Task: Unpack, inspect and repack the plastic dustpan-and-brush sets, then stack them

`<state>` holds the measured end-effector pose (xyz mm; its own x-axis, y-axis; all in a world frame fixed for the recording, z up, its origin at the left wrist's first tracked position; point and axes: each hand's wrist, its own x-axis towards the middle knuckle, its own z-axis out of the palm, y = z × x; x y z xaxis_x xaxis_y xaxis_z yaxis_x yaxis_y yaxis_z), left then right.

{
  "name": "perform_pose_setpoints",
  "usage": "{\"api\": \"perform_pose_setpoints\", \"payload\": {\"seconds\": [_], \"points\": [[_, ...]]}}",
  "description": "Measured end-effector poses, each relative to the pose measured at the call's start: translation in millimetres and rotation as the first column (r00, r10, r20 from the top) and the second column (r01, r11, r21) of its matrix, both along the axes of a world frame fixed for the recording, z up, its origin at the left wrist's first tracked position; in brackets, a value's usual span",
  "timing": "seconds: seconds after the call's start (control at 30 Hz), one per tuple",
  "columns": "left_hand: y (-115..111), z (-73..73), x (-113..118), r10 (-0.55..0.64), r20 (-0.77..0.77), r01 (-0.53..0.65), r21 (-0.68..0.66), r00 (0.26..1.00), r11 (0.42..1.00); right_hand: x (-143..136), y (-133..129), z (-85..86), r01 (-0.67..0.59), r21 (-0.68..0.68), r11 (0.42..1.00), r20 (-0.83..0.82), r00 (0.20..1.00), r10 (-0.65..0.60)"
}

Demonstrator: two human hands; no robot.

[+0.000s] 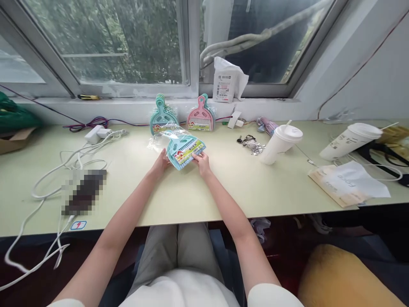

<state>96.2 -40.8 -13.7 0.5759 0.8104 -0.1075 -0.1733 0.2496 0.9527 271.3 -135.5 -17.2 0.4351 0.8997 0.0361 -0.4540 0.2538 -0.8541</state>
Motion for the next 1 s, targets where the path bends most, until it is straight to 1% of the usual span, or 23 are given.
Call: {"api": "perform_pose_setpoints", "payload": {"seconds": [0.07, 0.1, 0.13, 0.2, 0.27, 0.33, 0.37, 0.4, 0.47, 0.57, 0.63, 0.7, 0.73, 0.77, 0.83, 0.9, 0.93, 1.0], "points": [[-1.0, 1.0, -0.1, 0.063, 0.053, -0.062, -0.011, 0.997, 0.998, -0.8, -2.9, 3.1, -0.085, 0.003, 0.996, 0.031, 0.996, 0.085], [-2.5, 2.1, -0.3, 0.076, 0.086, -0.075, -0.013, 0.993, 0.997, -1.3, -3.7, 4.4, -0.119, 0.000, 0.993, 0.042, 0.992, 0.119], [-4.8, 3.7, -0.6, 0.075, 0.113, -0.073, -0.019, 0.991, 0.997, -1.8, -4.1, 5.4, -0.140, -0.003, 0.990, 0.048, 0.989, 0.140], [-11.7, 7.2, -0.4, 0.033, 0.142, -0.027, -0.038, 0.989, 0.999, -2.1, -3.6, 6.3, -0.148, -0.005, 0.989, 0.048, 0.988, 0.148], [-20.3, 10.1, 2.0, -0.052, 0.140, 0.059, -0.051, 0.989, 0.997, -1.5, -2.2, 5.7, -0.104, 0.010, 0.994, 0.031, 0.994, 0.104], [-28.2, 11.7, 6.9, -0.154, 0.151, 0.163, -0.051, 0.977, 0.985, -0.6, -0.4, 3.7, -0.023, 0.031, 0.999, 0.001, 1.000, 0.023], [-31.2, 12.1, 10.0, -0.185, 0.166, 0.195, -0.047, 0.969, 0.980, -0.2, 0.4, 2.2, 0.020, 0.036, 0.999, -0.014, 1.000, -0.019], [-33.4, 12.2, 13.1, -0.193, 0.189, 0.204, -0.038, 0.963, 0.978, 0.0, 1.2, 0.5, 0.056, 0.036, 0.998, -0.027, 0.998, -0.056], [-35.6, 11.8, 18.2, -0.136, 0.241, 0.141, -0.003, 0.961, 0.990, -0.7, 2.9, -3.0, 0.101, 0.023, 0.995, -0.045, 0.994, -0.100], [-36.9, 9.3, 22.4, 0.021, 0.255, -0.041, 0.073, 0.967, 0.996, -5.3, 5.5, -6.8, 0.110, -0.003, 0.994, -0.060, 0.992, -0.110], [-39.9, 6.1, 24.7, 0.131, 0.216, -0.162, 0.136, 0.968, 0.977, -9.6, 6.9, -7.3, 0.105, 0.000, 0.994, -0.058, 0.993, -0.105], [-45.2, 2.4, 28.0, 0.220, 0.178, -0.253, 0.195, 0.959, 0.948, -12.7, 7.6, -6.7, 0.124, 0.024, 0.992, -0.051, 0.991, -0.123], [-48.3, 1.0, 29.9, 0.238, 0.164, -0.270, 0.213, 0.957, 0.939, -13.3, 7.7, -6.4, 0.149, 0.037, 0.988, -0.051, 0.988, -0.147], [-51.4, 0.1, 31.8, 0.230, 0.150, -0.259, 0.224, 0.962, 0.939, -13.2, 7.6, -6.2, 0.178, 0.045, 0.983, -0.054, 0.983, -0.176], [-56.1, 0.7, 34.2, 0.166, 0.130, -0.192, 0.231, 0.978, 0.954, -11.4, 6.9, -6.3, 0.221, 0.050, 0.974, -0.065, 0.974, -0.217], [-57.6, 3.7, 34.0, 0.117, 0.141, -0.147, 0.229, 0.983, 0.962, -9.8, 6.2, -6.7, 0.235, 0.050, 0.971, -0.078, 0.970, -0.230], [-56.9, 5.5, 32.9, 0.117, 0.158, -0.151, 0.224, 0.980, 0.963, -9.8, 5.8, -6.9, 0.233, 0.054, 0.971, -0.081, 0.970, -0.228], [-53.5, 7.3, 29.8, 0.154, 0.198, -0.195, 0.207, 0.968, 0.959, -12.1, 5.3, -7.2, 0.223, 0.066, 0.972, -0.077, 0.973, -0.218]]}}
